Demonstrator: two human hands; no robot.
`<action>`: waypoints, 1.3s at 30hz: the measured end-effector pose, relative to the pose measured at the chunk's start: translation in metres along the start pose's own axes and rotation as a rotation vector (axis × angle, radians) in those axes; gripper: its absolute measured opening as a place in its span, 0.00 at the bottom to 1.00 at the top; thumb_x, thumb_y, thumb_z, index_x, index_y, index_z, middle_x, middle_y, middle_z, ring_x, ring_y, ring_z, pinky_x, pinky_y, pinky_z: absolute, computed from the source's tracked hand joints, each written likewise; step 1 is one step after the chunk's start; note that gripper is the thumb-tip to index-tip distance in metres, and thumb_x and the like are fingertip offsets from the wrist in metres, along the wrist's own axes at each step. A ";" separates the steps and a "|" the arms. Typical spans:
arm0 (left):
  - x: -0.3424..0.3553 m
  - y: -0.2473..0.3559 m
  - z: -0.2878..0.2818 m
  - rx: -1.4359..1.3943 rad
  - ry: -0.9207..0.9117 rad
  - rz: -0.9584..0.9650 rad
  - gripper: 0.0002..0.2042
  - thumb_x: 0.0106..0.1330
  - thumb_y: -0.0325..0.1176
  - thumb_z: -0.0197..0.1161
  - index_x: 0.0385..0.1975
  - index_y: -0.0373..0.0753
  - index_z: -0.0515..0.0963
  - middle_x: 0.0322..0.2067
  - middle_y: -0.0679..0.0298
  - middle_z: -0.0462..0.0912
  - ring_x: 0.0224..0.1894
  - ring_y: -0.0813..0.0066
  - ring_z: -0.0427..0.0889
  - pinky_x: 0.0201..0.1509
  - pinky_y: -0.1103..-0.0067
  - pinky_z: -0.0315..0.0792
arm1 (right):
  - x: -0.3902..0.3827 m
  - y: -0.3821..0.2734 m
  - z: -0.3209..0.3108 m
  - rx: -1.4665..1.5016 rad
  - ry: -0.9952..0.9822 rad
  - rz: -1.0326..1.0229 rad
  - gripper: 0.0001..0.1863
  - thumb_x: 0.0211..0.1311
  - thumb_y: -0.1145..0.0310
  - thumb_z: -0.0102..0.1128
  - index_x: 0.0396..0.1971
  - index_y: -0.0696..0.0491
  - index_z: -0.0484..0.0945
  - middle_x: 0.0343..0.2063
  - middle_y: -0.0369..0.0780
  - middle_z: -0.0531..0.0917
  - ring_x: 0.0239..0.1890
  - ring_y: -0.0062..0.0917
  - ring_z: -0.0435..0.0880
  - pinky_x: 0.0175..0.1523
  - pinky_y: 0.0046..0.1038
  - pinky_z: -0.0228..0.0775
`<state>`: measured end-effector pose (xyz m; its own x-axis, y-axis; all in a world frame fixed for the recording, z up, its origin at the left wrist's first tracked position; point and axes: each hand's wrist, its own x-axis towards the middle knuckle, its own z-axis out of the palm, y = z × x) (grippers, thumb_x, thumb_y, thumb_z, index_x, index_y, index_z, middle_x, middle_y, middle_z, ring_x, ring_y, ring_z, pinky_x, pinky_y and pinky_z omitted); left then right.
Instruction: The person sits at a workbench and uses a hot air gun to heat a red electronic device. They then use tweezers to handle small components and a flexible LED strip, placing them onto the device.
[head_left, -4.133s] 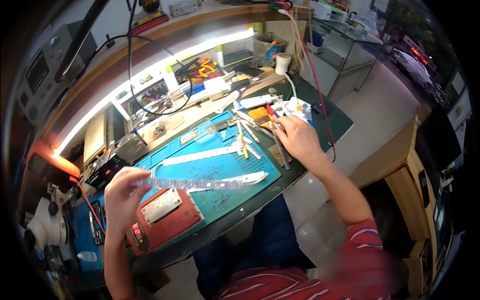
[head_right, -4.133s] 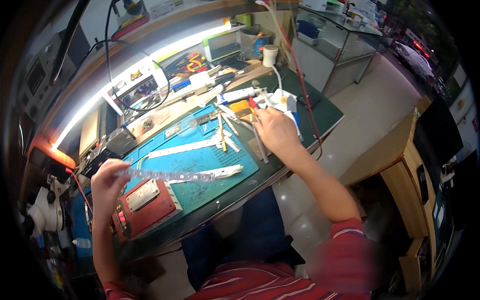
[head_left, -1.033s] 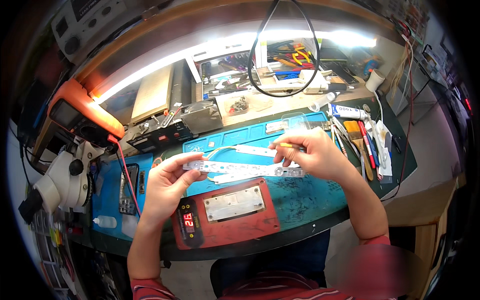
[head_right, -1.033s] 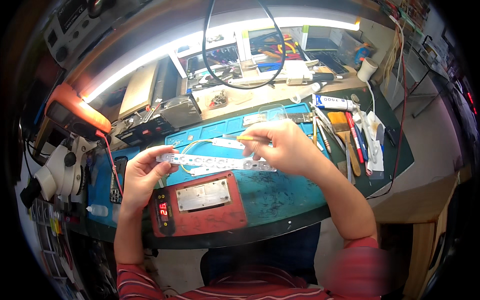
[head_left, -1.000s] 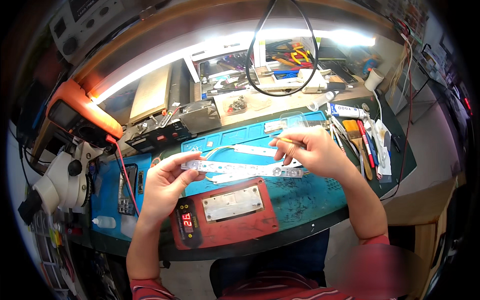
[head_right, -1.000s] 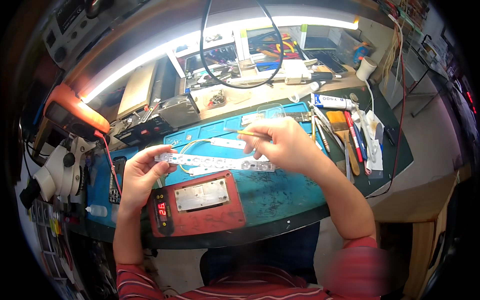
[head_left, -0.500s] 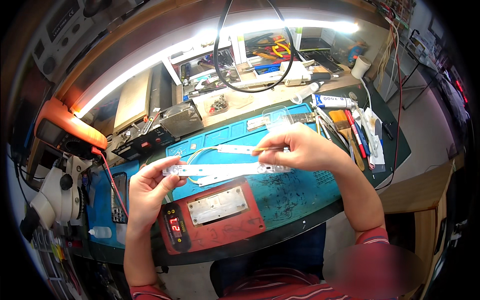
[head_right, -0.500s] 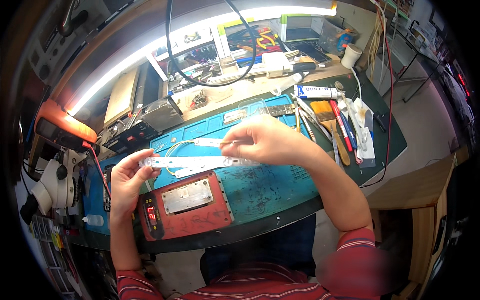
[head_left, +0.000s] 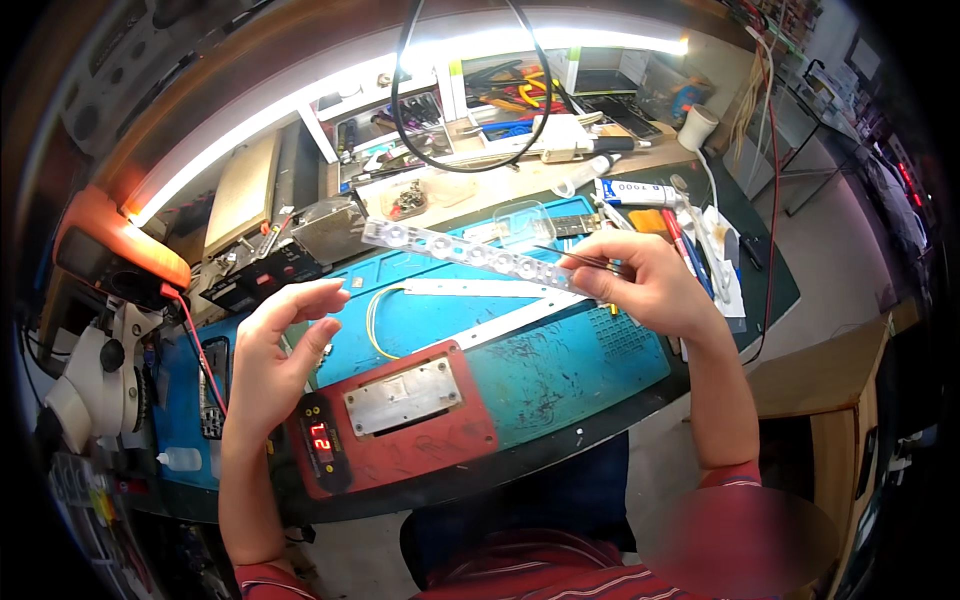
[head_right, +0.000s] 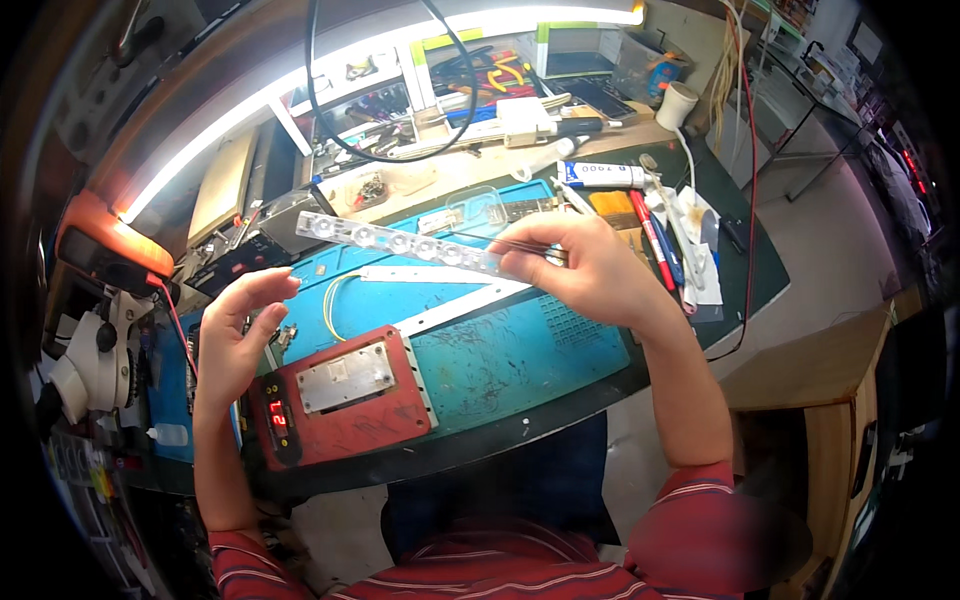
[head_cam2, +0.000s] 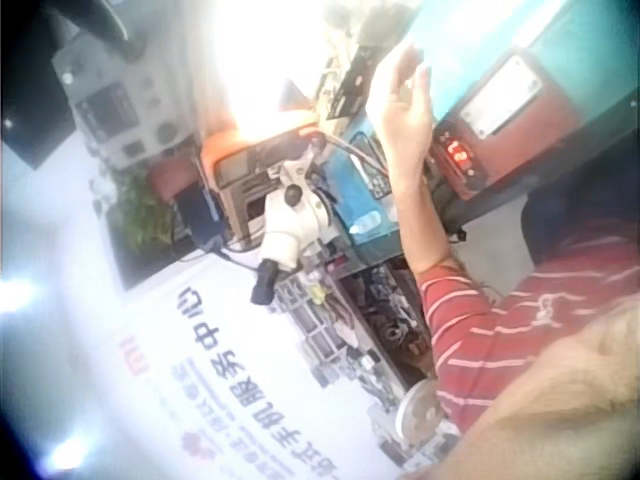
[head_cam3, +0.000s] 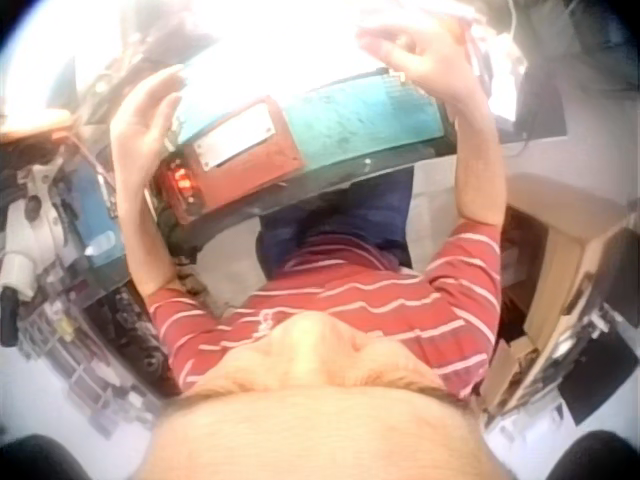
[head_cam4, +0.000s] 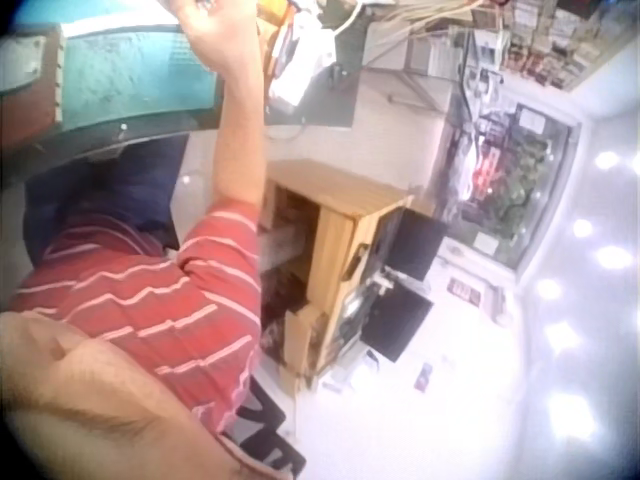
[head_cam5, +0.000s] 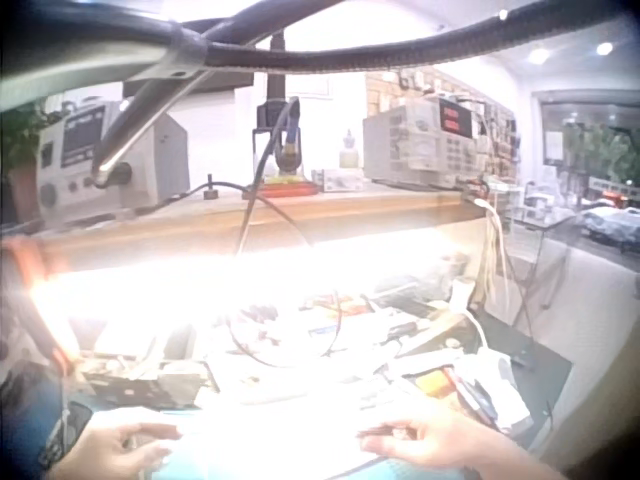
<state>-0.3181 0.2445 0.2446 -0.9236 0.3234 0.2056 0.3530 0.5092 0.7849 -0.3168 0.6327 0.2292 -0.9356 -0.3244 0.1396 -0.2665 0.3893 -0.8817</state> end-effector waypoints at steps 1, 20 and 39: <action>-0.001 0.010 0.003 0.085 -0.013 0.063 0.18 0.66 0.21 0.65 0.56 0.33 0.80 0.48 0.57 0.87 0.54 0.68 0.85 0.62 0.73 0.75 | -0.008 -0.001 -0.004 -0.027 0.011 0.054 0.14 0.72 0.66 0.67 0.47 0.62 0.85 0.35 0.34 0.86 0.35 0.11 0.80 0.38 0.17 0.71; -0.044 0.118 0.129 0.563 -0.144 0.433 0.17 0.58 0.29 0.73 0.47 0.38 0.81 0.41 0.58 0.86 0.42 0.58 0.86 0.46 0.66 0.79 | -0.061 0.061 -0.036 -0.356 0.598 0.282 0.18 0.71 0.58 0.63 0.47 0.57 0.85 0.31 0.43 0.90 0.33 0.30 0.89 0.41 0.31 0.77; 0.077 0.060 0.120 0.864 -0.830 0.304 0.09 0.60 0.29 0.68 0.40 0.38 0.80 0.41 0.56 0.84 0.48 0.54 0.84 0.51 0.65 0.77 | -0.124 0.012 0.026 -0.032 0.481 -0.132 0.20 0.69 0.70 0.68 0.58 0.59 0.80 0.32 0.35 0.78 0.28 0.15 0.75 0.35 0.19 0.69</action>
<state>-0.3505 0.3957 0.2377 -0.5237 0.7681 -0.3686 0.8106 0.5823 0.0618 -0.1974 0.6550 0.1893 -0.8923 0.0589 0.4477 -0.3896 0.4008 -0.8292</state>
